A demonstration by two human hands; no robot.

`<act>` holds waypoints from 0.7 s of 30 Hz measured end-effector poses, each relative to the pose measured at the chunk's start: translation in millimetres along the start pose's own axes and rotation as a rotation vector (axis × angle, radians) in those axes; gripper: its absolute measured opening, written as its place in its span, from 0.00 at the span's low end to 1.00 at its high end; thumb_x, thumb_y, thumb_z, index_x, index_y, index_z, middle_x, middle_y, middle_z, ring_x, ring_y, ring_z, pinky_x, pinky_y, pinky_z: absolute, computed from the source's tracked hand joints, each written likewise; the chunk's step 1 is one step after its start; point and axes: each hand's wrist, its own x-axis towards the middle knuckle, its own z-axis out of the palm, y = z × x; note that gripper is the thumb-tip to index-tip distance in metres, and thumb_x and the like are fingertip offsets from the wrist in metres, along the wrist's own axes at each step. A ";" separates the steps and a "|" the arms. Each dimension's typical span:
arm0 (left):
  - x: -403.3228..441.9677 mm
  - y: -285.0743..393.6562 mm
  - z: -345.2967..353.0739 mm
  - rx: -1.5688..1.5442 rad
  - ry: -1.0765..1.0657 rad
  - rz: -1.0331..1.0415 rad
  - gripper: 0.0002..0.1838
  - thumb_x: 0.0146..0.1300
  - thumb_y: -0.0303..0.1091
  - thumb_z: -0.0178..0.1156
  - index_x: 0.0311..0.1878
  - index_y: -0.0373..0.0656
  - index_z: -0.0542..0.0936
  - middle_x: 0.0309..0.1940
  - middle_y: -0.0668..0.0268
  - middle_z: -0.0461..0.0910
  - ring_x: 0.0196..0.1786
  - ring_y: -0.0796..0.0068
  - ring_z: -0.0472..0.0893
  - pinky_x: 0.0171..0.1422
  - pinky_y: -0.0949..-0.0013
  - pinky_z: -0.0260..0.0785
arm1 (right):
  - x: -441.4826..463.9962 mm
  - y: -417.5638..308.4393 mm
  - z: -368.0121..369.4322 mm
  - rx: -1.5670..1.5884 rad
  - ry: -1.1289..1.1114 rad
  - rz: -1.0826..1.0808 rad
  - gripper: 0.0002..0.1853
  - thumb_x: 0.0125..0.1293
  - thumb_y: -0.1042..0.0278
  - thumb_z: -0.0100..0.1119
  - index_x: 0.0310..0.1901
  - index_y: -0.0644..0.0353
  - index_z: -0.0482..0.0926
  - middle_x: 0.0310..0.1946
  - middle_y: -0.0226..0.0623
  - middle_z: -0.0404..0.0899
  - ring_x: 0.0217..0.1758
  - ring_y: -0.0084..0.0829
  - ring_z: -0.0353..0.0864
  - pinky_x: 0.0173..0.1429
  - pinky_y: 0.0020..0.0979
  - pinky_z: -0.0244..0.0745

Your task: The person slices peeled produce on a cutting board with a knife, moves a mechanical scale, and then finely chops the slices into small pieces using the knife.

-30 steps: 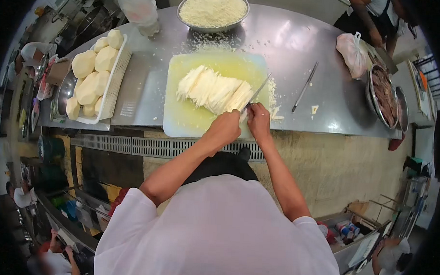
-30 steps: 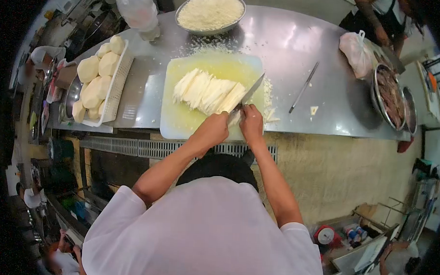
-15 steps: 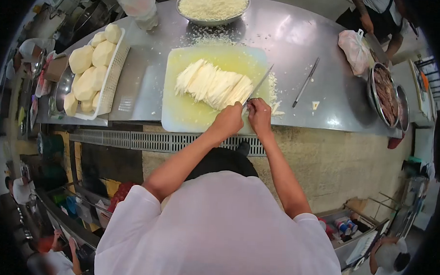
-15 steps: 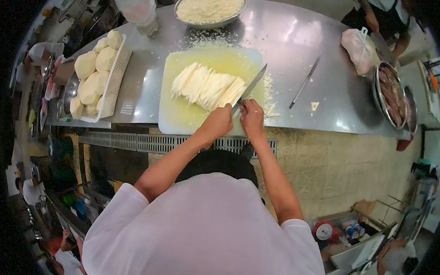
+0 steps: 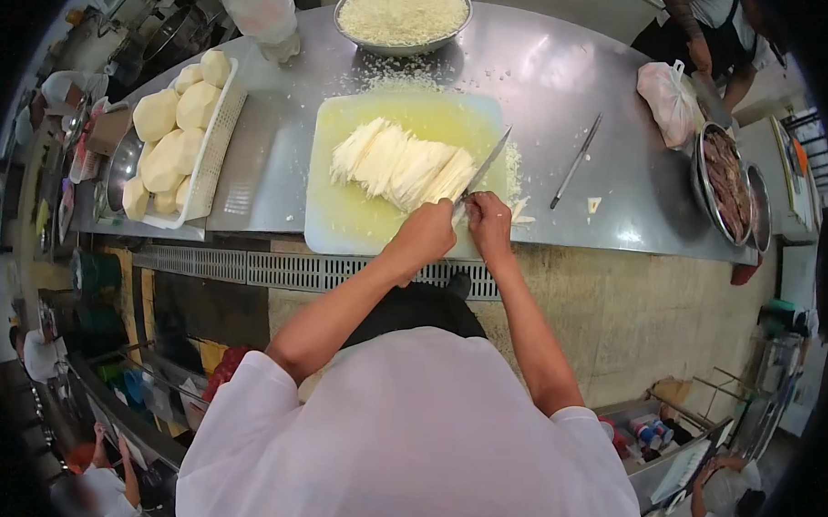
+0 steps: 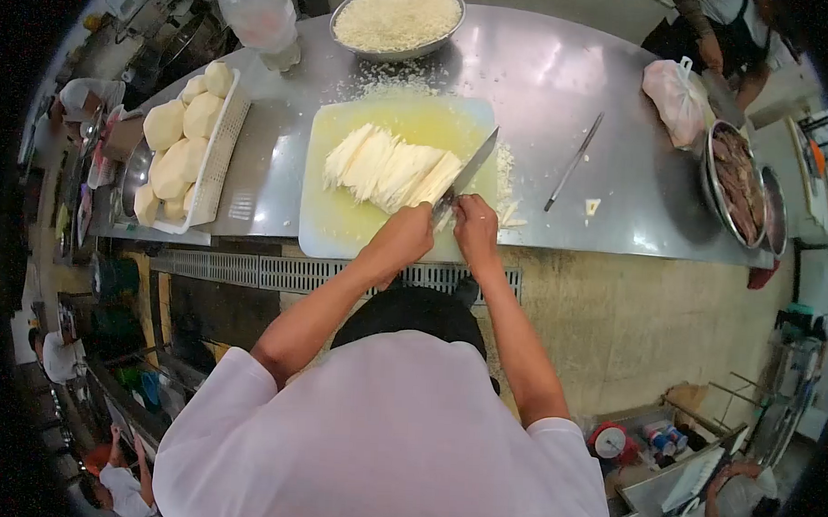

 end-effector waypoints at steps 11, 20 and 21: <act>-5.0 2.0 8.5 0.026 0.014 -0.038 0.10 0.57 0.20 0.54 0.40 0.24 0.76 0.32 0.32 0.81 0.38 0.32 0.84 0.45 0.42 0.76 | -11.9 0.2 -5.9 0.006 0.021 -0.020 0.06 0.57 0.85 0.60 0.36 0.66 0.81 0.30 0.50 0.77 0.36 0.56 0.79 0.40 0.48 0.75; -8.5 -1.3 0.5 0.001 0.039 -0.009 0.08 0.58 0.19 0.53 0.39 0.24 0.76 0.28 0.32 0.80 0.36 0.31 0.83 0.44 0.41 0.76 | -14.1 0.2 -10.0 -0.021 -0.019 0.048 0.05 0.56 0.84 0.61 0.35 0.66 0.80 0.31 0.50 0.76 0.36 0.57 0.79 0.41 0.48 0.74; -9.7 1.1 3.5 0.012 0.048 -0.017 0.08 0.58 0.19 0.52 0.39 0.24 0.76 0.29 0.32 0.80 0.36 0.31 0.83 0.44 0.41 0.76 | -15.2 0.1 -11.7 -0.022 -0.020 0.052 0.05 0.56 0.84 0.61 0.35 0.66 0.80 0.31 0.50 0.76 0.36 0.57 0.79 0.41 0.48 0.74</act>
